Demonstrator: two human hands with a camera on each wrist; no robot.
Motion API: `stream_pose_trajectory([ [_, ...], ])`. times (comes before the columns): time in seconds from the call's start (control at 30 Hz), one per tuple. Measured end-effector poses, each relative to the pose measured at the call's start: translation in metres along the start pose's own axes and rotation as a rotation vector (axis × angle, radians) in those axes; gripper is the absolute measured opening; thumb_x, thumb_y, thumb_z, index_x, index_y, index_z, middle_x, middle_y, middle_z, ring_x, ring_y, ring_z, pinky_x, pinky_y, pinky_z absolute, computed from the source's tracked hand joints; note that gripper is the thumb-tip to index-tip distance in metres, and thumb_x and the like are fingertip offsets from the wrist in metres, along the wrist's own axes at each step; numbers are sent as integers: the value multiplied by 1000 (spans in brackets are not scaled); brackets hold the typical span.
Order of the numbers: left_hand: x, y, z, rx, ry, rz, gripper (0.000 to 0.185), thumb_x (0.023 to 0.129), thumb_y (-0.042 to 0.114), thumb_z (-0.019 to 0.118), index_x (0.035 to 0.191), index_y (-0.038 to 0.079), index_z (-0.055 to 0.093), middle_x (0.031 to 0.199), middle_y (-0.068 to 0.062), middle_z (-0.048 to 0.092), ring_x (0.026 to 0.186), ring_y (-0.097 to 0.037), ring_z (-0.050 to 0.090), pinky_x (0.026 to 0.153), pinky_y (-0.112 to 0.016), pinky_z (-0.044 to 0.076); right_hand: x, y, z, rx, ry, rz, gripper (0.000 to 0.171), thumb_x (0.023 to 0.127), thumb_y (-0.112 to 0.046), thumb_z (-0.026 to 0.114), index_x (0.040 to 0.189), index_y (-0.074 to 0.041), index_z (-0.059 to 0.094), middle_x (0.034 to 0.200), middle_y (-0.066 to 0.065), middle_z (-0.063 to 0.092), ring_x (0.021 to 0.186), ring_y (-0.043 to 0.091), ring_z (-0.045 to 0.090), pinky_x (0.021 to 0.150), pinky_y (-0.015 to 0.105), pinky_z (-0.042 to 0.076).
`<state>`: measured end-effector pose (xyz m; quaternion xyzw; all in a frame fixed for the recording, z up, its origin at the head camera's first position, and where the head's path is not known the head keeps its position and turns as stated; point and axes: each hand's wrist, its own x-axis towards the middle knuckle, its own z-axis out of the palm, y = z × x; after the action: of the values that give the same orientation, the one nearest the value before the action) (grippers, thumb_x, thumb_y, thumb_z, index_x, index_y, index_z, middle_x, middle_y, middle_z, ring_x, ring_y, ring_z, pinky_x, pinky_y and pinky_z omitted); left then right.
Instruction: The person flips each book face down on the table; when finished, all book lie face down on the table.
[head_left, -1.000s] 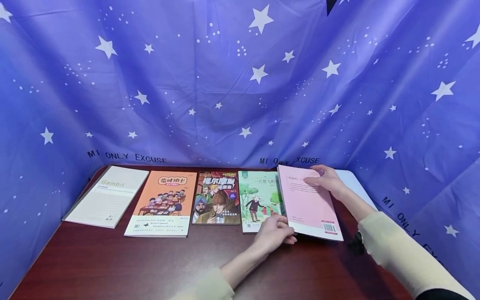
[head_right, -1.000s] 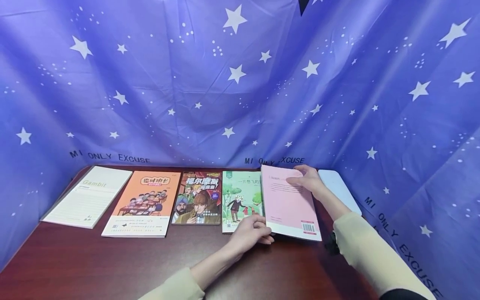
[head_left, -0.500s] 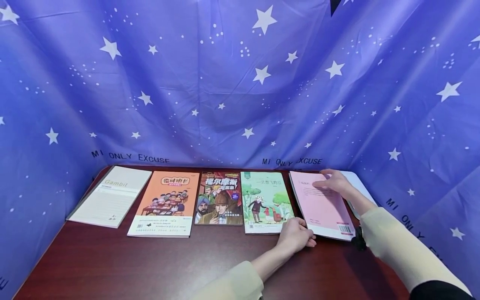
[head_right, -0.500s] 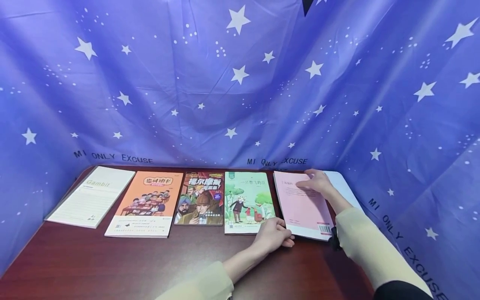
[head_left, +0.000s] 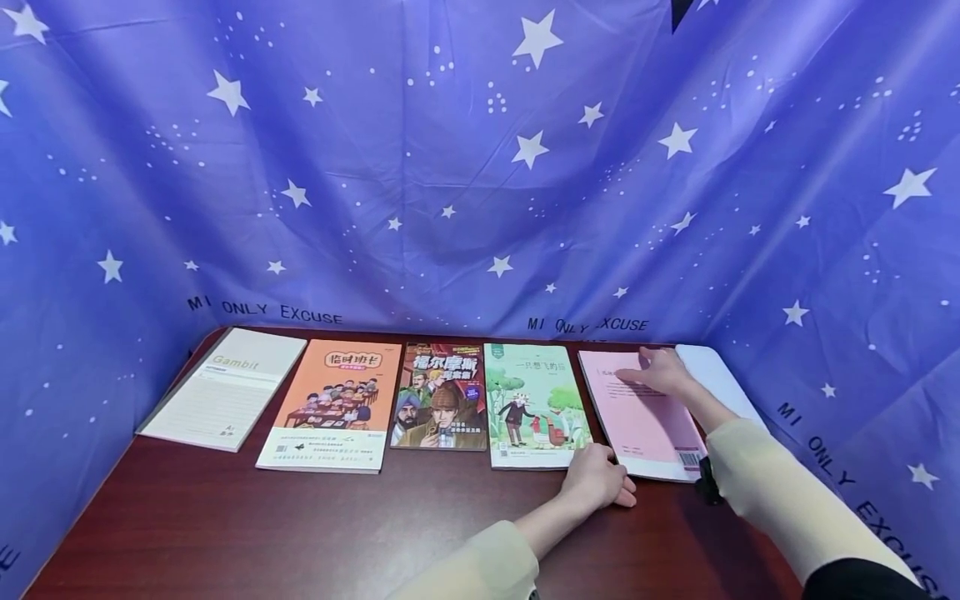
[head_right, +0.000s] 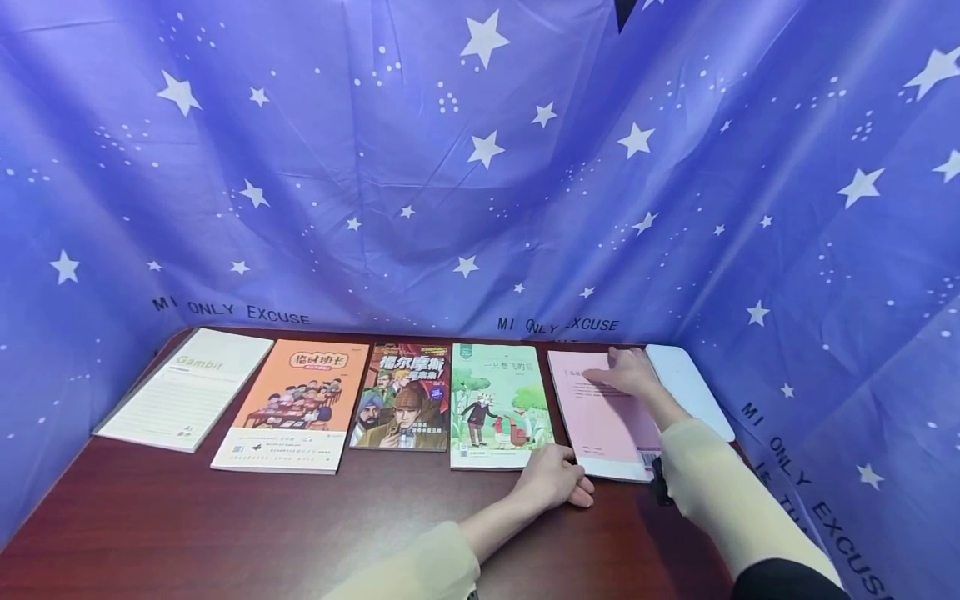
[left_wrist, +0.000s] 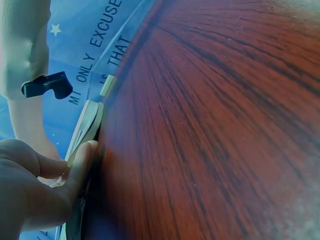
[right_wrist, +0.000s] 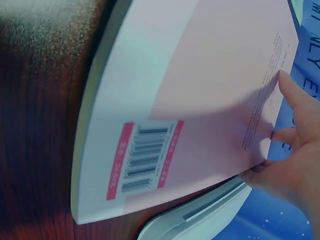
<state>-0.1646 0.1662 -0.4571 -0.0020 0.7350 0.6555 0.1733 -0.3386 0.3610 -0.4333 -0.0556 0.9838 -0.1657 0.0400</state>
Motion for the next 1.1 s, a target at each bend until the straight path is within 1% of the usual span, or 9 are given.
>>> stream_pose_trajectory([
  [0.13, 0, 0, 2, -20, 18, -15, 20, 94, -3, 59, 112, -4, 68, 67, -14, 75, 63, -34, 76, 57, -29, 63, -1, -4, 4, -143, -21, 6, 91, 94, -52, 67, 144, 21, 42, 148, 44, 40, 143, 63, 28, 119, 70, 29],
  [0.27, 1, 1, 1, -28, 14, -15, 31, 95, -2, 58, 124, -8, 66, 69, -15, 76, 63, -34, 76, 58, -30, 64, -2, -4, 8, -224, -36, 28, 86, 97, -56, 61, 135, 20, 50, 143, 45, 45, 142, 63, 30, 119, 72, 27],
  [0.47, 1, 2, -4, -33, -22, -8, 48, 93, -4, 55, 141, -7, 56, 72, -14, 76, 66, -34, 77, 59, -30, 64, -2, -7, 10, -224, -29, 39, 78, 99, -54, 59, 127, 18, 54, 144, 46, 44, 141, 62, 32, 121, 70, 26],
  [0.67, -2, 2, -10, -67, -74, -16, 53, 92, -3, 58, 145, -8, 51, 78, -13, 78, 70, -36, 77, 62, -31, 65, -1, -7, 9, -226, -30, 41, 72, 99, -52, 60, 120, 16, 56, 140, 45, 48, 141, 61, 34, 120, 70, 29],
  [0.77, -5, 2, -14, -96, -108, -16, 55, 94, -2, 57, 148, -8, 48, 82, -15, 78, 72, -38, 77, 63, -34, 65, -1, -6, 9, -233, -48, 38, 67, 103, -48, 56, 120, 17, 55, 141, 44, 48, 144, 61, 31, 123, 67, 27],
  [0.83, -7, 2, -18, -100, -127, -5, 54, 94, -1, 57, 148, -7, 48, 83, -15, 79, 73, -39, 77, 63, -33, 65, -1, -6, 10, -225, -62, 49, 66, 106, -44, 52, 125, 19, 52, 145, 45, 42, 145, 61, 27, 124, 66, 25],
  [0.93, -9, 0, -29, -77, -161, 35, 53, 95, -1, 56, 147, -6, 49, 87, -16, 79, 73, -37, 78, 64, -33, 65, -3, -7, 14, -195, -69, 54, 66, 109, -37, 47, 141, 20, 42, 153, 47, 28, 147, 62, 20, 124, 67, 22],
  [1.0, -10, -1, -39, -49, -175, 76, 51, 97, 0, 57, 147, -6, 50, 90, -16, 80, 73, -36, 78, 65, -31, 65, -3, -9, 17, -161, -27, 45, 67, 109, -34, 48, 148, 19, 35, 155, 46, 25, 147, 61, 22, 123, 68, 24],
  [1.1, -11, -4, -57, 13, -179, 143, 48, 98, 1, 57, 146, -4, 52, 93, -15, 80, 71, -33, 78, 65, -29, 64, 0, -15, 22, -107, 91, -27, 61, 107, -28, 51, 149, 15, 39, 153, 42, 35, 143, 59, 34, 120, 67, 31],
])
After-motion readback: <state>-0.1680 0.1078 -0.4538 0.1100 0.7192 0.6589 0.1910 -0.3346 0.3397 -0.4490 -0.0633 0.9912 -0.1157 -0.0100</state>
